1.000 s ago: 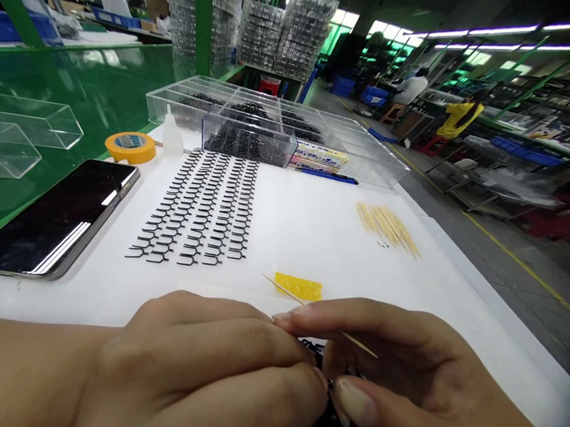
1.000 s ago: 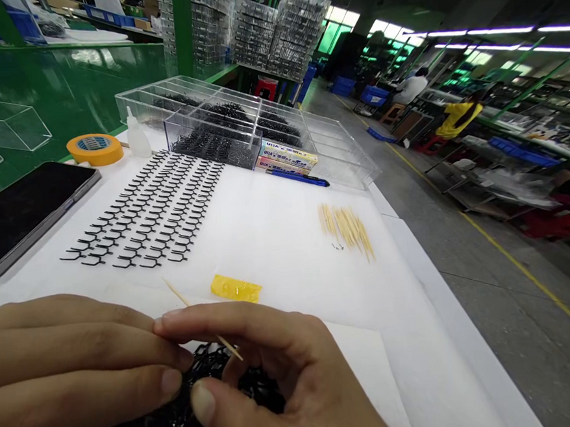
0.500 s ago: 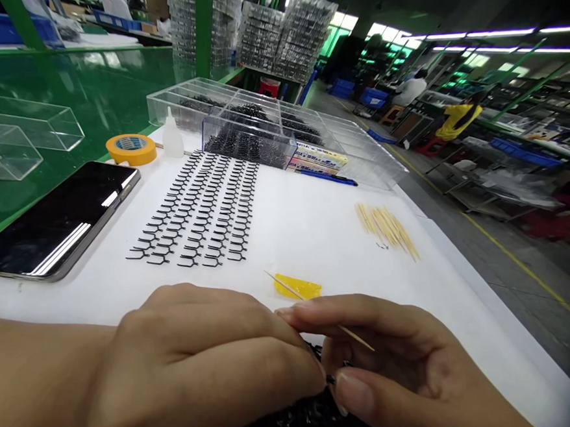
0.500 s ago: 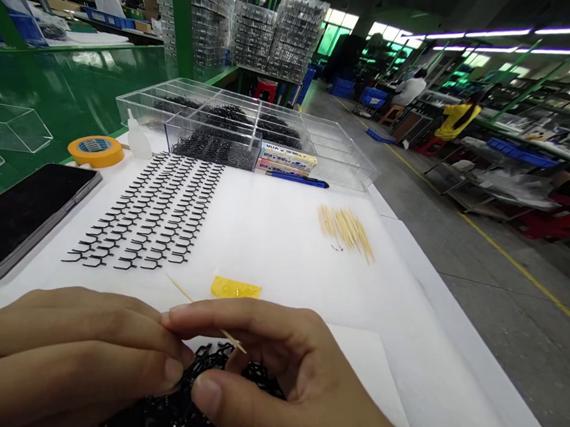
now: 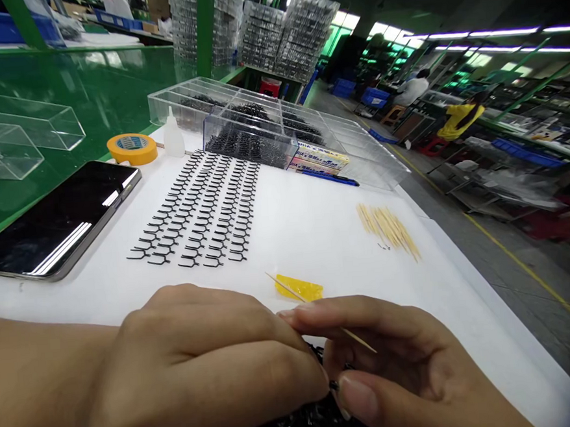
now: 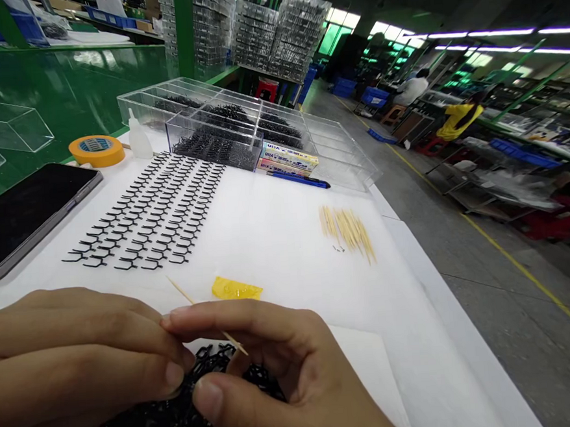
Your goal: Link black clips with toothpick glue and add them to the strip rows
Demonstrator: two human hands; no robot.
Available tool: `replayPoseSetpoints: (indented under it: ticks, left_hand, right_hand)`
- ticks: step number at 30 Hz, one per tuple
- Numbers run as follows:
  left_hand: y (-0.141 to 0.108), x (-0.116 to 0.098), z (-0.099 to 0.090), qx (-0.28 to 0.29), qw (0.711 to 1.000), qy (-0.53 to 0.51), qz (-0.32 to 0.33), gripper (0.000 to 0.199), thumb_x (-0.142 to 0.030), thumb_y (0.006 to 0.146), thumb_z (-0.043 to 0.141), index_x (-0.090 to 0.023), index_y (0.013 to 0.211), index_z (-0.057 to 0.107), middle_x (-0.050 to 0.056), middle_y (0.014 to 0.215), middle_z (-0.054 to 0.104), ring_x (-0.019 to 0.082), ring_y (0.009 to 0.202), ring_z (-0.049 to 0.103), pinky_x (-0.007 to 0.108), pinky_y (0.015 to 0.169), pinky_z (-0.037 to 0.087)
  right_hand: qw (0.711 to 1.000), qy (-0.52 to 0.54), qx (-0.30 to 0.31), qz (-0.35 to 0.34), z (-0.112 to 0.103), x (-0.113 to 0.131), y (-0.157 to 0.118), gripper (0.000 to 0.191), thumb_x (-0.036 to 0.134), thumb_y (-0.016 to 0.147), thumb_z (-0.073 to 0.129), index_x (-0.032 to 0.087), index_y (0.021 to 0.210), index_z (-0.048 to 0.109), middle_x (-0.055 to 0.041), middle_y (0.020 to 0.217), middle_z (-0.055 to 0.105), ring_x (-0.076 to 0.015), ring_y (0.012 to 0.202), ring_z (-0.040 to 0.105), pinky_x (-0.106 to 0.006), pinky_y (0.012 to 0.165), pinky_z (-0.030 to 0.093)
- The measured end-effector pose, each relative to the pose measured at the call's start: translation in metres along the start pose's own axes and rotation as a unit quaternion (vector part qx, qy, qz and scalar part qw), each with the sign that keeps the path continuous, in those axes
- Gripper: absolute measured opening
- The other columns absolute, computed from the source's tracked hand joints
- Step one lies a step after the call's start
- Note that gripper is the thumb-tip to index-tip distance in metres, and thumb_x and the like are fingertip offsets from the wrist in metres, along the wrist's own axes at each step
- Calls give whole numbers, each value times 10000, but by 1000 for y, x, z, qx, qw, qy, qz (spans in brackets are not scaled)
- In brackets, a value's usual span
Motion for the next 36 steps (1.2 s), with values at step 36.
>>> replayPoseSetpoints:
  ticks: [36]
  left_hand:
    - [-1, 2, -1, 7, 1000, -9, 3, 236, -158, 901, 470, -147, 712, 612, 5, 691, 691, 77, 625, 649, 100, 626, 544]
  right_hand:
    - [1000, 10, -7, 6, -2, -2, 3, 238, 337, 801, 695, 443, 1013, 676, 62, 911, 685, -61, 651, 580, -130, 617, 480]
Point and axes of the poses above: each hand's wrist, its own y-axis towards the middle knuckle, its own z-axis out of the palm, x = y × z, the point moved 10 cm from there along y, towards the middle knuckle
